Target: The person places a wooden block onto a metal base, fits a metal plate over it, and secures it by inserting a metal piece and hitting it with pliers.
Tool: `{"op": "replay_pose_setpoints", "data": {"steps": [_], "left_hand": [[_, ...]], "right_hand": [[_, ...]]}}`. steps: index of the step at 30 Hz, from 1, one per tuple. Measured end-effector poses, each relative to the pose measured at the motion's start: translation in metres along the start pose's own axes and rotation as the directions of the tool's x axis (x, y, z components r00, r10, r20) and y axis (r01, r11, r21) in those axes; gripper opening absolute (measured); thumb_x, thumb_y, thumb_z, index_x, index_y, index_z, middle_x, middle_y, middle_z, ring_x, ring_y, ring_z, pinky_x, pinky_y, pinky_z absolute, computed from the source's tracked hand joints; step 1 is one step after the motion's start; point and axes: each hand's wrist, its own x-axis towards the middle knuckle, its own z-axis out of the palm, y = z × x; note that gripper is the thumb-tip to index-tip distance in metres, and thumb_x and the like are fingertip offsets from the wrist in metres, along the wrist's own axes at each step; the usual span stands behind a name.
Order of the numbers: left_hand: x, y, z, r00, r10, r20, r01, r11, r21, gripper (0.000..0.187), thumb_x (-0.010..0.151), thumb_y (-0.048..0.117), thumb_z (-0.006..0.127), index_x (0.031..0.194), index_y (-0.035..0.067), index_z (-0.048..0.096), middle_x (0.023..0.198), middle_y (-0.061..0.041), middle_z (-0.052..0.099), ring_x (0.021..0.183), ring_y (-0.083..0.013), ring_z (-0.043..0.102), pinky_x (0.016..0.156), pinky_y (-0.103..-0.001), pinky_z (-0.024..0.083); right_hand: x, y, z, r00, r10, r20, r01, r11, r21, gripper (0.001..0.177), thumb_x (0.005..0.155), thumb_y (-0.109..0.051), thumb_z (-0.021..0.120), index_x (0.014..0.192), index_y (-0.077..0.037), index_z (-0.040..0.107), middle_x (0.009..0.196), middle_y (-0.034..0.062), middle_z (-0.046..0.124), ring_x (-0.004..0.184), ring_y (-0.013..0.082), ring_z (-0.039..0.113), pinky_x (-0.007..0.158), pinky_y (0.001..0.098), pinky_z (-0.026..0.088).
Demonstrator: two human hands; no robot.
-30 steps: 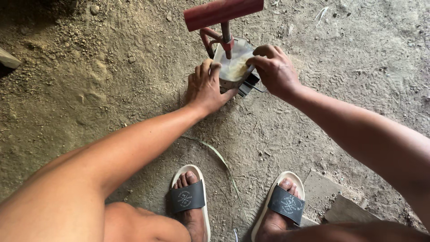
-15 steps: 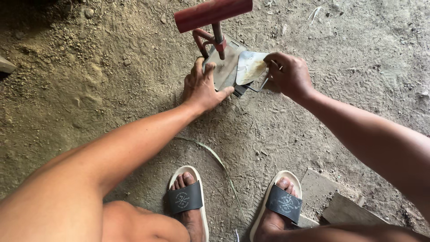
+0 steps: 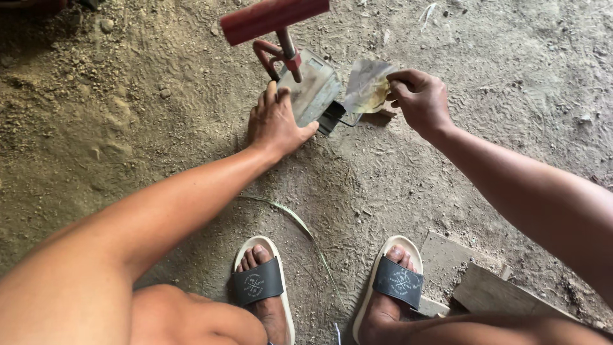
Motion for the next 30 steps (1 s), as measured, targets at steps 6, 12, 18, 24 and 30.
{"op": "replay_pose_setpoints", "data": {"steps": [6,12,18,24,30], "left_hand": [[-0.002,-0.008,-0.001,0.998,0.055,-0.005,-0.055,0.998,-0.016,0.082,0.063,0.046,0.069,0.119,-0.001,0.031,0.129,-0.023,0.024,0.118,-0.0334,0.029,0.094,-0.042,0.033],[-0.004,-0.003,0.0,0.998,-0.01,0.057,0.009,1.0,0.017,0.082,0.065,0.045,0.066,0.121,-0.001,0.029,0.124,-0.025,0.025,0.114,-0.0336,0.032,0.092,-0.042,0.036],[-0.02,-0.003,-0.003,0.998,0.023,0.054,-0.027,0.997,0.074,0.077,0.068,0.046,0.062,0.124,0.005,0.028,0.123,-0.02,0.024,0.112,-0.03,0.031,0.092,-0.041,0.037],[-0.038,-0.008,0.015,0.848,0.511,-0.144,-0.496,0.859,0.129,0.067,0.072,0.048,0.059,0.12,0.014,0.027,0.128,-0.027,0.02,0.117,-0.0361,0.027,0.086,-0.045,0.038],[-0.059,-0.01,0.02,0.79,0.603,-0.109,-0.596,0.797,0.096,0.063,0.077,0.048,0.056,0.122,0.015,0.026,0.126,-0.029,0.02,0.116,-0.0407,0.027,0.093,-0.05,0.034]], "right_hand": [[-0.001,-0.003,-0.002,0.998,0.067,0.015,-0.068,0.994,0.087,0.016,0.085,-0.009,0.052,0.098,-0.002,0.059,0.09,0.0091,0.064,0.073,0.0116,0.063,0.064,0.0216,0.055],[-0.002,-0.008,-0.003,0.994,0.106,0.028,-0.109,0.989,0.096,0.017,0.085,-0.009,0.052,0.099,-0.003,0.059,0.092,0.0087,0.063,0.073,0.0112,0.063,0.065,0.0208,0.055],[-0.002,-0.002,-0.002,0.988,0.15,0.027,-0.153,0.978,0.145,0.017,0.083,-0.007,0.053,0.099,-0.001,0.058,0.091,0.0099,0.062,0.072,0.0118,0.063,0.066,0.021,0.055],[0.0,0.009,0.0,0.978,0.204,0.036,-0.206,0.936,0.287,0.016,0.081,-0.003,0.055,0.095,0.002,0.058,0.086,0.0103,0.062,0.07,0.013,0.062,0.063,0.0223,0.055],[0.003,0.002,0.006,0.978,0.206,0.04,-0.206,0.905,0.373,0.016,0.082,-0.005,0.056,0.096,0.001,0.059,0.083,0.0083,0.062,0.067,0.0111,0.061,0.06,0.0213,0.053]]}}
